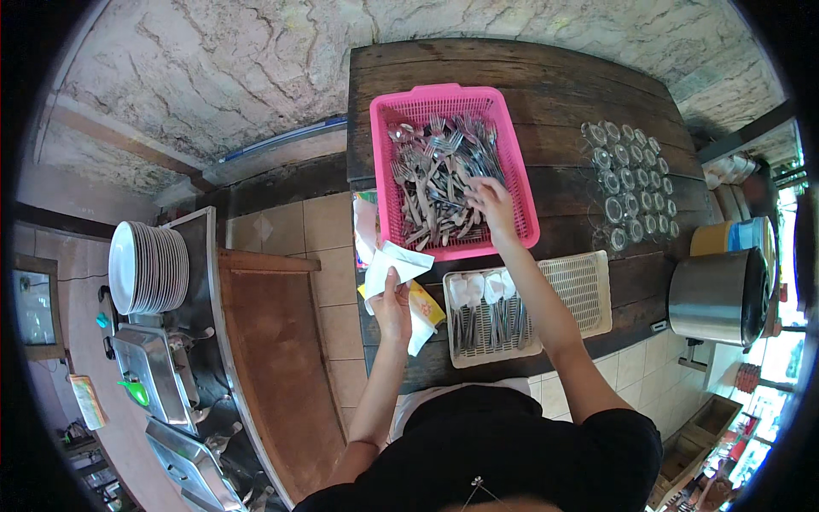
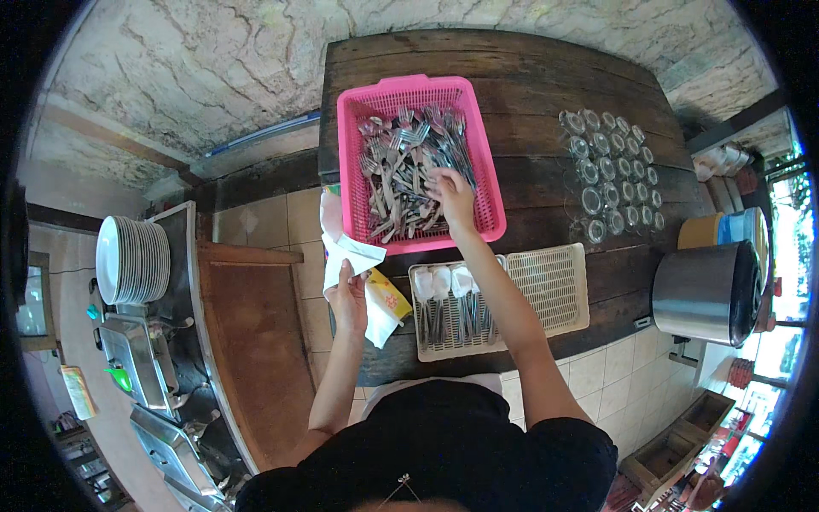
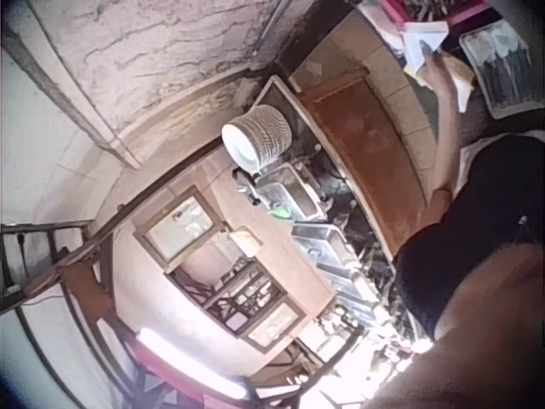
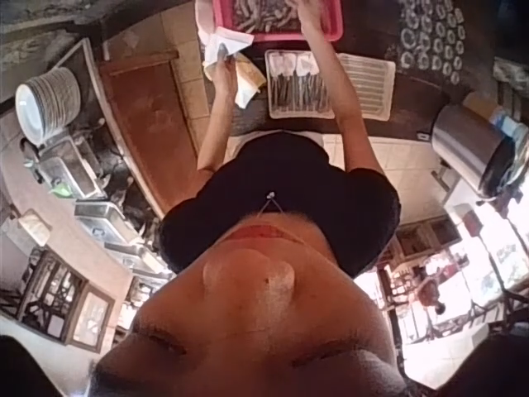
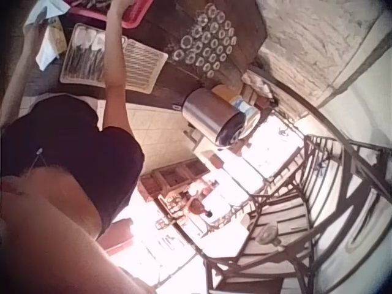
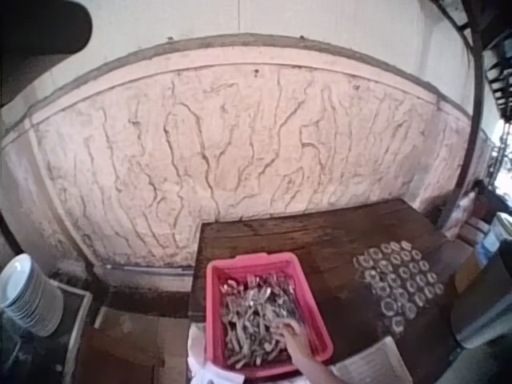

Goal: The recorder is polishing spoons and forks with a napkin and sorting them into a designated tray.

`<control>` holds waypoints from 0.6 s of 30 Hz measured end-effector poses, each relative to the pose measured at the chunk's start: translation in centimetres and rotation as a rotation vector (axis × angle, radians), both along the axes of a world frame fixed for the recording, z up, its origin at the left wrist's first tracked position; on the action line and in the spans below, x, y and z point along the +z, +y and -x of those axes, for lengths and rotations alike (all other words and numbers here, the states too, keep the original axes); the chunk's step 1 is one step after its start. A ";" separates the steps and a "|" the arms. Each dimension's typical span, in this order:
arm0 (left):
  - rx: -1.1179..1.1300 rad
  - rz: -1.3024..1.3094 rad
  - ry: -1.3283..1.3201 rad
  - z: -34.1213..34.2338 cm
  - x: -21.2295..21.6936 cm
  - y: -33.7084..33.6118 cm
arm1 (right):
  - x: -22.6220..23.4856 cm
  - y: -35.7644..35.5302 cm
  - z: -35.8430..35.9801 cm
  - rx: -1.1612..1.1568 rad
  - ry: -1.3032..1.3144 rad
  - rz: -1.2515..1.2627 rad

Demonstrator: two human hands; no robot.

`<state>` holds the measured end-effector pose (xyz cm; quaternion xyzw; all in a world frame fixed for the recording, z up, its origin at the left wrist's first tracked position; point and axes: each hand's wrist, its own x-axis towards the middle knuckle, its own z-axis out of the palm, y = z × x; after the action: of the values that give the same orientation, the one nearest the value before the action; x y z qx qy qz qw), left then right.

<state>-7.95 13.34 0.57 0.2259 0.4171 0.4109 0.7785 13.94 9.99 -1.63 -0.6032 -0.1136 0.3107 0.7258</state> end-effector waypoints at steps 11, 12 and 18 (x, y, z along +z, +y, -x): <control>0.022 -0.009 0.023 -1.7 -1.7 2.7 | -5.4 14.2 -6.6 0.092 -1.222 0.500; 0.025 -0.016 0.020 -1.7 -2.0 2.7 | -5.2 15.0 -7.3 0.130 -1.225 0.554; 0.110 0.052 -0.018 -2.9 -1.5 3.2 | -6.8 17.9 -8.5 0.371 -1.395 0.820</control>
<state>-5.09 16.51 -0.97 0.1789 0.4324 0.4441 0.7640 22.46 27.89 -8.48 -0.8456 -0.5127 -0.0034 0.1483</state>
